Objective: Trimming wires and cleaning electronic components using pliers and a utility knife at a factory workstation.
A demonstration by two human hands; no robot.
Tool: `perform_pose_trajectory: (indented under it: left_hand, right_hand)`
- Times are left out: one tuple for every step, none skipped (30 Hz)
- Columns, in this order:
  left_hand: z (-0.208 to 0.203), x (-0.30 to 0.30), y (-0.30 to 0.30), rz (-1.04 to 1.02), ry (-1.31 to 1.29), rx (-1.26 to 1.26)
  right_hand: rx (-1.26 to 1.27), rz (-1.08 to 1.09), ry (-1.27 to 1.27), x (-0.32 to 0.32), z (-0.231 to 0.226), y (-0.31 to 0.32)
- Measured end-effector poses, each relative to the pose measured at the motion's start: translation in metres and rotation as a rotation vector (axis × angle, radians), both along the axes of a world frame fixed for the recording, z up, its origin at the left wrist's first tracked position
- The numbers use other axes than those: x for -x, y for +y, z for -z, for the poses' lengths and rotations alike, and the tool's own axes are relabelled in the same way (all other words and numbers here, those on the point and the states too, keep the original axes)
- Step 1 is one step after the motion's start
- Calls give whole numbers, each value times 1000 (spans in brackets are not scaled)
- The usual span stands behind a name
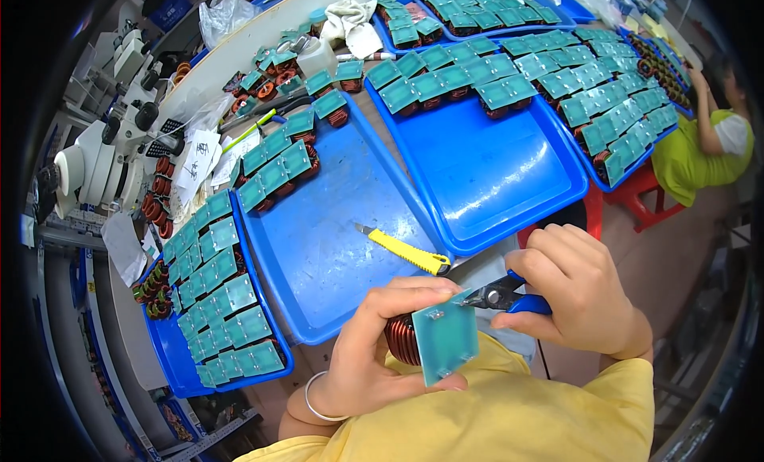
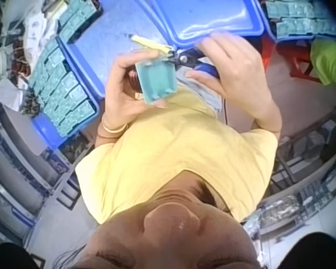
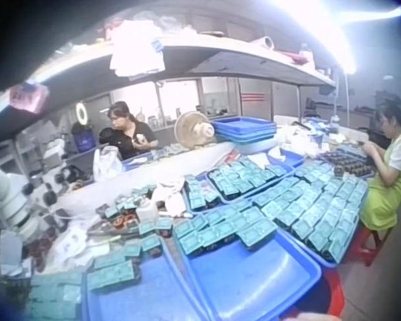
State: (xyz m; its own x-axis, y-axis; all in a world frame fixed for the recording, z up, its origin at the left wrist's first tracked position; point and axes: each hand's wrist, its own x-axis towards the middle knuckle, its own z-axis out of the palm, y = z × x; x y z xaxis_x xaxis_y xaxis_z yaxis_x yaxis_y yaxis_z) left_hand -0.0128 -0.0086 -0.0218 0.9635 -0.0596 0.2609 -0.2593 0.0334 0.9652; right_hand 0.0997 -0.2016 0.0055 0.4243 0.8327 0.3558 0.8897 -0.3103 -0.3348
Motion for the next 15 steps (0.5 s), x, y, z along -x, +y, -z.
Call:
perform_pose_trajectory:
  left_hand:
    - [0,1,0,-16,-20,-29]
    - [0,1,-1,-31,-41,-57]
    - [0,1,-2,-31,-40,-57]
    - [0,2,-2,-38,-51,-53]
    - [0,2,-3,-46,-61,-50]
    - [0,2,-3,-44,-61,-49]
    - [1,2,-3,-46,-67,-61]
    - [1,2,-3,-48,-73,-72]
    - [1,1,-3,-46,-73,-72]
    - [1,0,-3,-47,-72,-75]
    - [1,-2,-3,-47,-71,-78]
    - [0,-1,-3,-49,-75,-80]
    - [-1,-1,-2,-66,-72,-114]
    - [-1,0,-1,-83,-70,-147]
    - [2,0,0,-87,-69,-148]
  right_hand:
    - [-3,1,-8,1,0,0]
    - [-3,0,-7,1,-2,-1]
    - [33,1,-23,2,-6,-1]
    - [69,1,-39,2,-9,-1]
    - [70,0,-38,3,-9,-1]
    - [64,4,-47,3,-10,-1]
    - [59,8,-56,4,-10,-1]
    - [60,10,-55,3,-10,-1]
    - [72,1,-62,2,-10,-1]
    - [84,-7,-69,1,-10,-1]
    - [86,-4,-67,1,-8,-1]
    - [85,-6,-50,1,-6,0]
    - [85,-9,-32,2,-3,0]
    - [83,-11,-36,2,-1,1]
    - [70,-9,-4,1,3,3]
